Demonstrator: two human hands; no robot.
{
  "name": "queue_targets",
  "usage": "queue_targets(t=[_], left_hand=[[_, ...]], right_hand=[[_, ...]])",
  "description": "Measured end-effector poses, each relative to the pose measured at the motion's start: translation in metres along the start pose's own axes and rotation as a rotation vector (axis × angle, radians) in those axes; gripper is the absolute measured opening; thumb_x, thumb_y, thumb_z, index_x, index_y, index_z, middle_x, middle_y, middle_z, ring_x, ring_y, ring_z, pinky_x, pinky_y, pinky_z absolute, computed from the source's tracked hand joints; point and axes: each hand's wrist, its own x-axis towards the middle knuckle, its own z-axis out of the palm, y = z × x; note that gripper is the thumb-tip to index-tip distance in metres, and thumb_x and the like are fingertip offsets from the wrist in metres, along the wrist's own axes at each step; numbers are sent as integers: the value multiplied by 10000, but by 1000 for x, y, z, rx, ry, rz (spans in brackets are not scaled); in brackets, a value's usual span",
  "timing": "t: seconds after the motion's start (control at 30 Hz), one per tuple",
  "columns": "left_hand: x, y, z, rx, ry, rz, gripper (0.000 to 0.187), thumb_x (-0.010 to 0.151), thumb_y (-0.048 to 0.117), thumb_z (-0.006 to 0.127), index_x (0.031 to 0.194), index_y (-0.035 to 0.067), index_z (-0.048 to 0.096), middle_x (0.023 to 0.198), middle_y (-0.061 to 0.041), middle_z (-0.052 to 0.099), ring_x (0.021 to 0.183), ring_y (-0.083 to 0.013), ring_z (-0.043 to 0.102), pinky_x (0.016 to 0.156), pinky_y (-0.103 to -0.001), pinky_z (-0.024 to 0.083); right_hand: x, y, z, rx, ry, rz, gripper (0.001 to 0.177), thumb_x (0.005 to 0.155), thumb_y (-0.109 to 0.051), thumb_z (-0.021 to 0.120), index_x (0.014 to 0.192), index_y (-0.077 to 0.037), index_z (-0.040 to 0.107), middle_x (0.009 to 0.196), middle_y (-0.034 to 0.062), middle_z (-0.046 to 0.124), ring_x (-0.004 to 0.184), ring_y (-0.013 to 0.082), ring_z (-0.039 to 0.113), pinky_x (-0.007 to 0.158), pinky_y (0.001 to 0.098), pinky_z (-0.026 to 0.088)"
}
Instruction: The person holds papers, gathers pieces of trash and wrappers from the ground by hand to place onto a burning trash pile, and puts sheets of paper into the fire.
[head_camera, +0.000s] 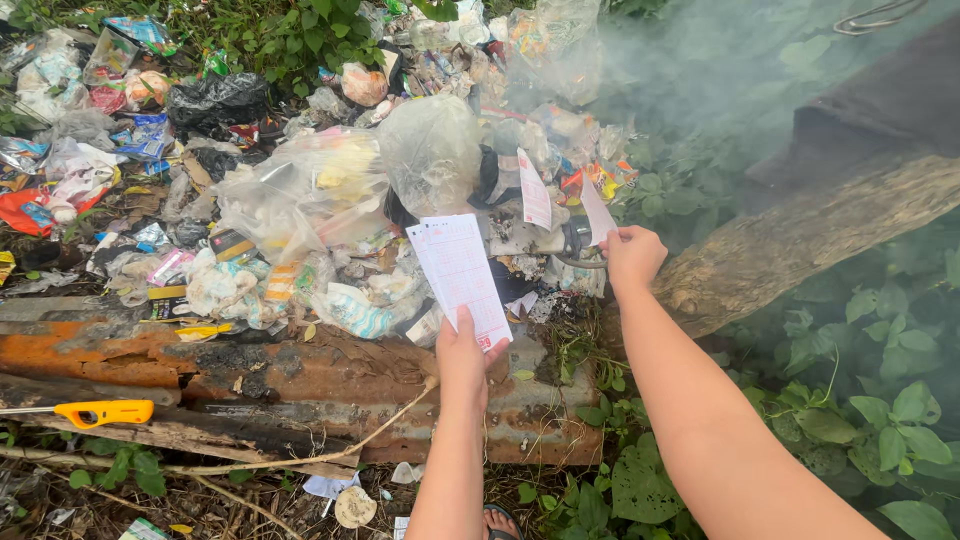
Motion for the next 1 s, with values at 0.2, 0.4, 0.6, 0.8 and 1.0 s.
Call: queue_targets(t=[0.2,0.4,0.6,0.8,1.0], left_hand=[[8,-13,10,37,-31,-18,421,1065,351,402,1367,104,559,1179,-67,698,939,-161,694,687,-317,610],[19,-21,2,33,0,-7,429,1063,358,413,1353,87,576,1142,-58,714,895,-145,695,657,-306,613],[25,-27,-4,3,13,-6,409,1062,362,415,1326,95,578,1137,-47,712,897,-133,696,665,-300,617],[24,-25,-10,3,47,-36,409,1063,355,401,1318,97,589,1122,-59,719,883,-138,700,665,-302,618],[22,-21,-12,9,66,-43,397,1062,350,398,1334,119,572,1129,-46,716,883,-125,697,665,-296,612]], right_hand=[[29,18,23,-180,-6,-101,133,868,-95,712,899,16,778,718,106,762,637,187,753,672,307,588],[56,20,49,-319,-24,-236,120,810,-117,734,854,-49,822,696,122,739,637,259,726,697,364,567],[75,25,70,-332,-103,-254,133,811,-123,727,871,-51,820,677,113,731,622,242,722,706,350,574],[84,30,90,-266,-175,-245,147,861,-123,676,934,-56,784,682,68,749,626,181,741,714,324,588],[83,17,90,-401,-172,-206,138,856,-122,698,859,-74,827,681,61,743,644,210,721,754,354,575]])
